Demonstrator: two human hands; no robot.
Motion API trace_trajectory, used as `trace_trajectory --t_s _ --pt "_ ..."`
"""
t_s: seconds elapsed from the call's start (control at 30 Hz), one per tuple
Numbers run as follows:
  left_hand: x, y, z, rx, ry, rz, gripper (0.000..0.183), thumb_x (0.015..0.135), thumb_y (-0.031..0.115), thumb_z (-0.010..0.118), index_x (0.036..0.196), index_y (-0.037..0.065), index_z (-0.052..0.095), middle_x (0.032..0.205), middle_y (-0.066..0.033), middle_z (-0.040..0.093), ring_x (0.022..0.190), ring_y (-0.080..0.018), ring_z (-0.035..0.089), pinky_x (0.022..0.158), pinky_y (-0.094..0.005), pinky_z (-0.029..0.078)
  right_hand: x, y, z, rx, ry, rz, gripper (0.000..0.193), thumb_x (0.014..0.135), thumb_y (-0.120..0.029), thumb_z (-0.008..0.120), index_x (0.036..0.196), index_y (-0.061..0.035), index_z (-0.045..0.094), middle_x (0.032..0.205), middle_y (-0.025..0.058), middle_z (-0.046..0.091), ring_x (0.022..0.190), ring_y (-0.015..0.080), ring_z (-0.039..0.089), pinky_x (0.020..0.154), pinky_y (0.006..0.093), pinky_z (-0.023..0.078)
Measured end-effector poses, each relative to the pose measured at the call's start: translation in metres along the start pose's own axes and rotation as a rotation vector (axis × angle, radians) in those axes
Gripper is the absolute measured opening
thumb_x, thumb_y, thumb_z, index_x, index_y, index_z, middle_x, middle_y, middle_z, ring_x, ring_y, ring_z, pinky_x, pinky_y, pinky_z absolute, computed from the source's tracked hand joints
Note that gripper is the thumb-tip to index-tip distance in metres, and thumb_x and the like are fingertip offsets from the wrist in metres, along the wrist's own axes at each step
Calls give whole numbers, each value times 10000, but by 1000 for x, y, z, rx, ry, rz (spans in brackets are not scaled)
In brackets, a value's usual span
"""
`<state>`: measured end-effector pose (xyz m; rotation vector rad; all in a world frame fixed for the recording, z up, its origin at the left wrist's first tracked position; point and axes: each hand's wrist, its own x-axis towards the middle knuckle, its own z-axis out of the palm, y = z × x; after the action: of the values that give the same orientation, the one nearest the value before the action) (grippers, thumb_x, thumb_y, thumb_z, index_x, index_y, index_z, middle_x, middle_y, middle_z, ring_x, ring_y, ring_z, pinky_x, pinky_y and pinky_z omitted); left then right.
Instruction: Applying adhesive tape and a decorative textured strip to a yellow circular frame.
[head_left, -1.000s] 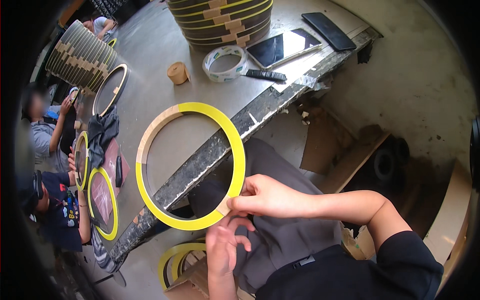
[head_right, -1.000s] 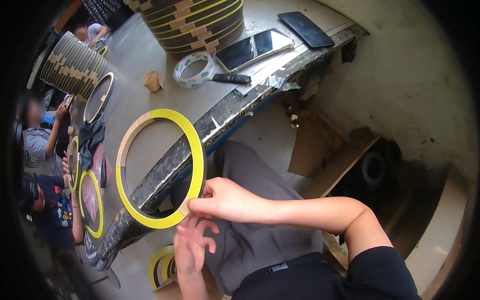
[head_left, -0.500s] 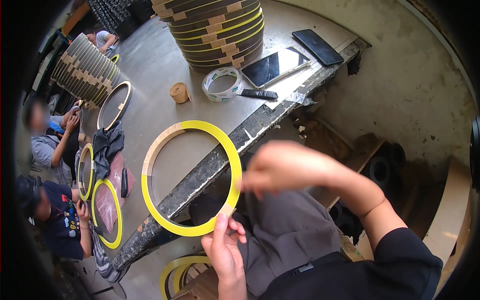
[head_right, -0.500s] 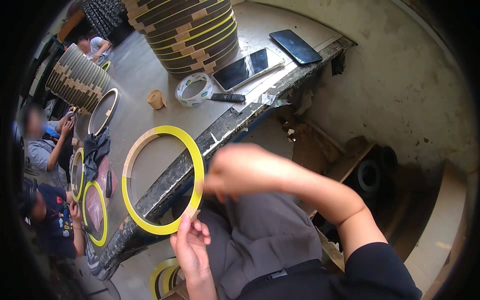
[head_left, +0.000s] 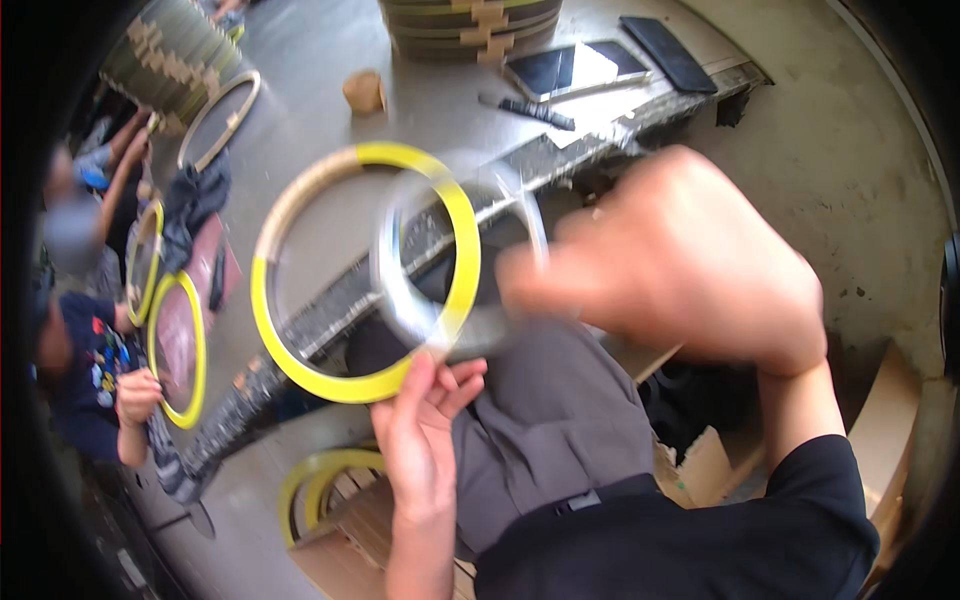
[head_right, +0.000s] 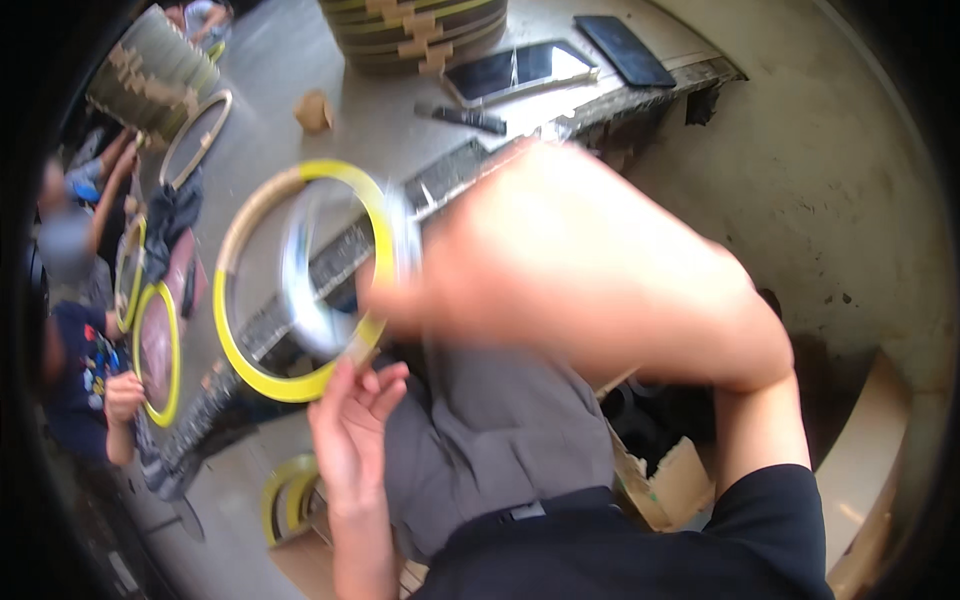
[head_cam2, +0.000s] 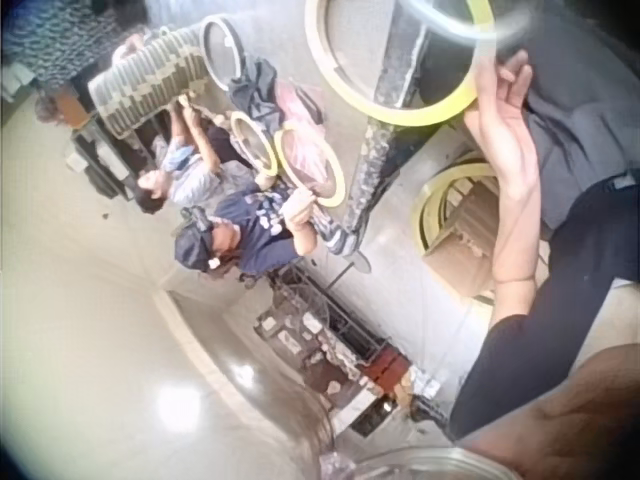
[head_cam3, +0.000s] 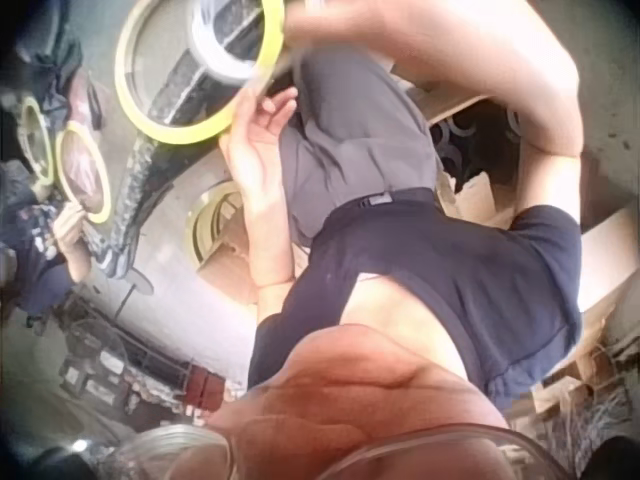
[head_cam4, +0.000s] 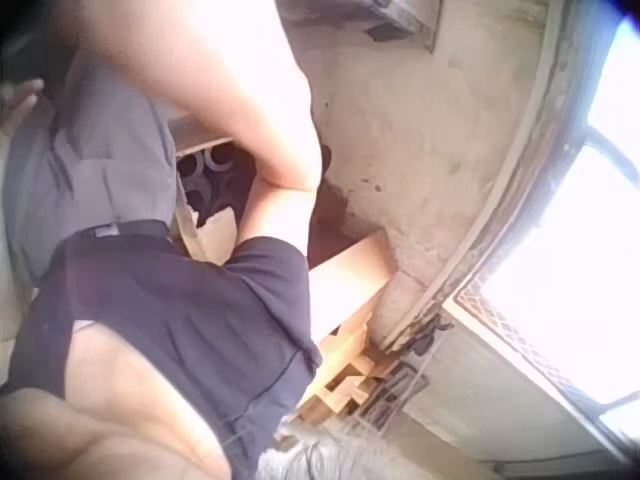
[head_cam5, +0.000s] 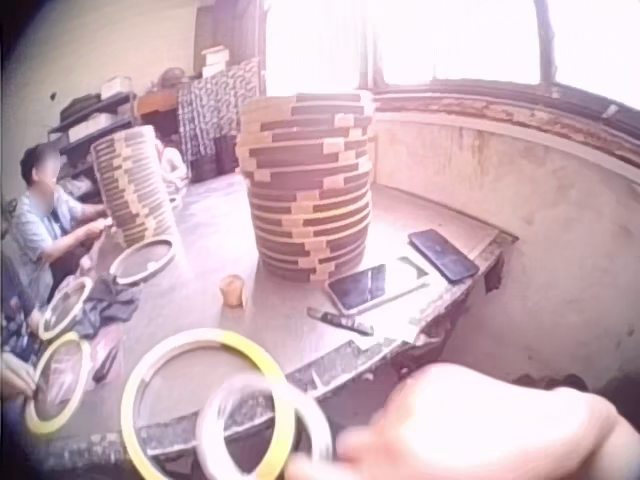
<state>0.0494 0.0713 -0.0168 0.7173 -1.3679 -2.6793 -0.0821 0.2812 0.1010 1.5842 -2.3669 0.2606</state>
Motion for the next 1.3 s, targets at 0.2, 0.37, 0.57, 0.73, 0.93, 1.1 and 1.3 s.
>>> trace_trajectory --t_s 0.2,0.37,0.57,0.73,0.93,1.1,1.3 --pt "4 9 11 -46 -11 -110 253 1014 226 573 1101 -8 615 793 -35 575 857 -271 724 768 -355 601 -42 -65 22 121 -346 -318 242 758 -185 650 982 -119 588 591 -56 372 464 84 426 451 254 266" --pt "3 11 7 110 97 -122 273 966 301 651 1101 64 656 795 10 584 624 -53 558 451 -208 350 -36 -75 42 -138 -293 -459 202 770 -189 647 939 -88 603 584 -50 371 477 97 397 470 289 205" --pt "1 12 -4 75 79 -175 227 947 278 674 1020 64 656 756 21 565 501 3 441 373 -168 259 -25 -46 53 327 -134 -326 274 711 -205 675 978 -148 645 627 -37 433 473 79 468 427 253 337" --pt "2 8 -3 14 131 -164 184 983 233 614 1008 54 652 704 24 581 427 -11 444 353 -165 295 -22 -38 77 1004 -69 248 289 907 -230 708 1183 -143 705 762 10 660 534 150 593 484 291 436" --pt "5 8 -3 21 167 -171 213 986 242 606 1030 40 657 721 -12 610 455 -30 481 374 -164 315 -11 -42 81 1205 -197 294 250 898 -170 671 1125 -66 695 763 92 646 659 216 648 585 330 484" --pt "8 9 -12 -1 11 -166 249 998 228 582 1069 5 668 826 -86 696 533 -63 570 417 -177 376 -11 -47 82 1369 -109 297 215 898 -141 679 1089 -48 714 1013 90 628 713 170 630 612 288 519" --pt "2 8 -6 36 60 -176 180 977 232 640 865 99 596 748 41 537 530 11 427 402 -170 254 -5 -43 72 1353 -196 317 148 889 -123 717 1025 -64 715 1033 58 612 786 134 632 609 260 505"
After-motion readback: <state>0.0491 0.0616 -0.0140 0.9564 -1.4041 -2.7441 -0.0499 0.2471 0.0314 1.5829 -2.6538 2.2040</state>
